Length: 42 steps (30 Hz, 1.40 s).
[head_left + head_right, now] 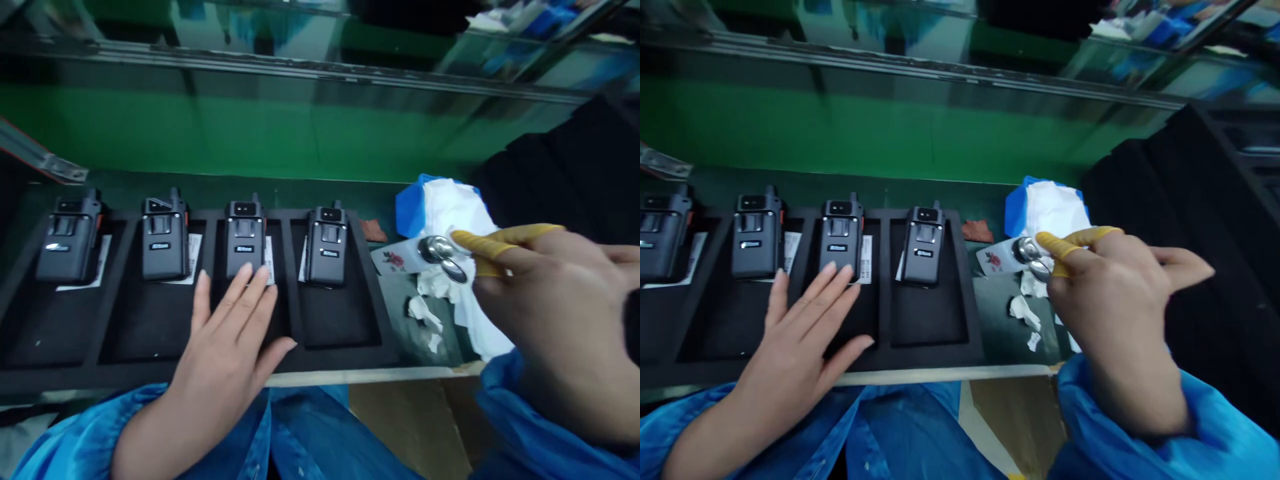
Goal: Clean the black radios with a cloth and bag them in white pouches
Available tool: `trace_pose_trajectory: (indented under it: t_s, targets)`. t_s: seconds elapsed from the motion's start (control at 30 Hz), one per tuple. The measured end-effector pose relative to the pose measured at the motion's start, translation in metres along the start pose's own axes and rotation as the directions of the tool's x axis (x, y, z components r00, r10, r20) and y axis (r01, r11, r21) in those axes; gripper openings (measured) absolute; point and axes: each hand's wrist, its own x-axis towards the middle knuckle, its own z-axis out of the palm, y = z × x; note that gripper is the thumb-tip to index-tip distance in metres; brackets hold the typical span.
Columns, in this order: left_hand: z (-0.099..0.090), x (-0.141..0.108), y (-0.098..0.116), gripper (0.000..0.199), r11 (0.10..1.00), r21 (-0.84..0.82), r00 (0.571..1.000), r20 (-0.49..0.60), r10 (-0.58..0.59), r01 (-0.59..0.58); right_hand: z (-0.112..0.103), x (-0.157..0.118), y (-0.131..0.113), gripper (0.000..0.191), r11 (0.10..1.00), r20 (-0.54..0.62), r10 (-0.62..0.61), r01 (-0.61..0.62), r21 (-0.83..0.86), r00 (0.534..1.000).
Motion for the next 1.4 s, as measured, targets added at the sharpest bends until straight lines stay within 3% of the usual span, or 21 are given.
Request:
trace_pose_trajectory:
  t_s: [0.07,0.1,0.13,0.17,0.23,0.3,0.43,0.57,0.7,0.93,1.1,1.27,1.4]
  targets:
    - [-0.004,-0.006,-0.014,0.038,0.999,0.029,0.999,0.016,-0.027,0.027,0.003,0.016,-0.019,0.026,0.987,-0.175,-0.150,0.157,0.029,0.973]
    - [-0.004,-0.009,-0.020,0.041,0.999,0.037,0.999,0.033,-0.021,0.020,0.003,0.024,-0.034,0.025,0.967,-0.260,-0.234,0.251,0.036,0.937]
    - [-0.002,-0.011,-0.025,0.044,0.999,0.041,0.999,0.050,-0.009,0.007,0.003,0.033,-0.053,0.019,0.961,-0.210,-0.260,0.274,0.040,0.942]
    - [0.000,-0.013,-0.029,0.047,0.999,0.040,0.998,0.062,0.005,-0.007,0.003,0.041,-0.073,0.022,0.959,-0.086,-0.269,0.276,0.072,0.959]
    - [0.005,-0.016,-0.033,0.050,0.999,0.033,0.997,0.068,0.022,-0.024,0.007,0.053,-0.116,0.026,0.950,0.008,-0.273,0.268,0.157,0.962]
    - [0.009,-0.017,-0.033,0.051,0.999,0.024,0.998,0.049,0.027,-0.029,0.015,0.062,-0.152,0.031,0.915,0.107,-0.342,0.305,0.264,0.933]
    - [0.013,-0.017,-0.031,0.048,1.000,0.008,1.000,0.010,0.021,-0.022,0.039,0.070,-0.195,0.036,0.829,0.094,-0.500,0.445,0.339,0.861]
    - [0.014,-0.018,-0.030,0.044,1.000,-0.023,1.000,0.006,-0.019,0.019,0.051,0.072,-0.198,0.038,0.771,0.011,-0.613,0.596,0.223,0.790]
    - [0.014,-0.018,-0.030,0.042,0.999,-0.045,1.000,0.014,-0.022,0.022,0.046,0.068,-0.185,0.037,0.787,-0.010,-0.610,0.607,0.108,0.793]
    - [0.013,-0.018,-0.029,0.041,0.999,-0.039,0.999,0.029,-0.030,0.031,0.046,0.070,-0.201,0.031,0.775,0.046,-0.620,0.603,0.188,0.783]
    - [0.012,-0.018,-0.029,0.040,0.999,-0.046,0.999,0.039,-0.027,0.029,0.050,0.067,-0.195,0.033,0.811,-0.012,-0.577,0.575,0.109,0.817]
    - [0.013,-0.018,-0.029,0.038,0.999,-0.046,0.999,0.039,-0.018,0.020,0.045,0.058,-0.182,0.034,0.855,0.035,-0.517,0.514,0.072,0.855]
    - [0.012,-0.017,-0.030,0.037,1.000,-0.028,1.000,0.022,0.002,-0.001,0.047,0.058,-0.191,0.034,0.892,0.007,-0.446,0.444,0.086,0.895]
